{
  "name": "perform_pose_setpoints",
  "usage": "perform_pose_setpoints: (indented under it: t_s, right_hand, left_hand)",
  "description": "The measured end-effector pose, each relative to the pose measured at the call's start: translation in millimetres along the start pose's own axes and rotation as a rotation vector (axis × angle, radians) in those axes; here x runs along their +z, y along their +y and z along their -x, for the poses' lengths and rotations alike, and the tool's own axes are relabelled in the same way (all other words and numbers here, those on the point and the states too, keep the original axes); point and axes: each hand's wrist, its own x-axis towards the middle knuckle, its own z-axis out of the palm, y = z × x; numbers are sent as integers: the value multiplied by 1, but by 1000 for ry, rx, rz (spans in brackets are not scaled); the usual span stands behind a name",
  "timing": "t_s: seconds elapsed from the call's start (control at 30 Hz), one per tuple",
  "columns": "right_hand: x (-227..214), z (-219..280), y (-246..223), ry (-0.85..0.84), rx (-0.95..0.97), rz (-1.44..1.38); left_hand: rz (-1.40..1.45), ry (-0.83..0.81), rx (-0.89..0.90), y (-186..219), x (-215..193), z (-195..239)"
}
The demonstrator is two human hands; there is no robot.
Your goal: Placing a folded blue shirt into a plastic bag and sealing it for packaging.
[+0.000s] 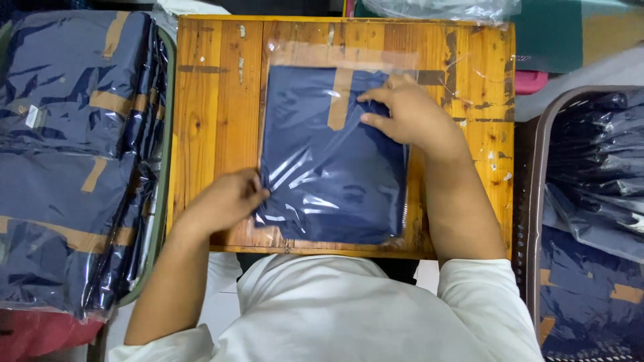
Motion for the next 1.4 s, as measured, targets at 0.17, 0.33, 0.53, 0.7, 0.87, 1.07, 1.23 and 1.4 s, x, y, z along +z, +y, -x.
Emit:
perform_pose_setpoints:
  t_s: [0.17,0.33,0.53,0.7,0.87,1.07,1.23,1.4]
  right_hand:
    - [-23,16,-26,-53,-108,-198]
    - [-11,-1,7,243,0,-244]
    - [11,-12,52,436,139,-258]
    - [-4,-13,38,317,586,-434]
    - [-3,-20,39,232,696,-625]
    - [-4,-17,42,220,683,-722]
    - [-6,-13,39,224,646,-742]
    - [-9,-14,30,216,631,-711]
  left_hand:
    - [-64,-92,-105,4,0,13]
    - [-105,204,-5,13,-6,-22]
    - [-148,499,520,47,1,-136]
    - [-126,430,613,78,3,-209]
    - [-129,216,459,85,-7,-223]
    - [-96,128,457,97,-23,-215]
    - [-94,43,357,106,-32,-202]
    - [-136,-31,257,114,-42,-190]
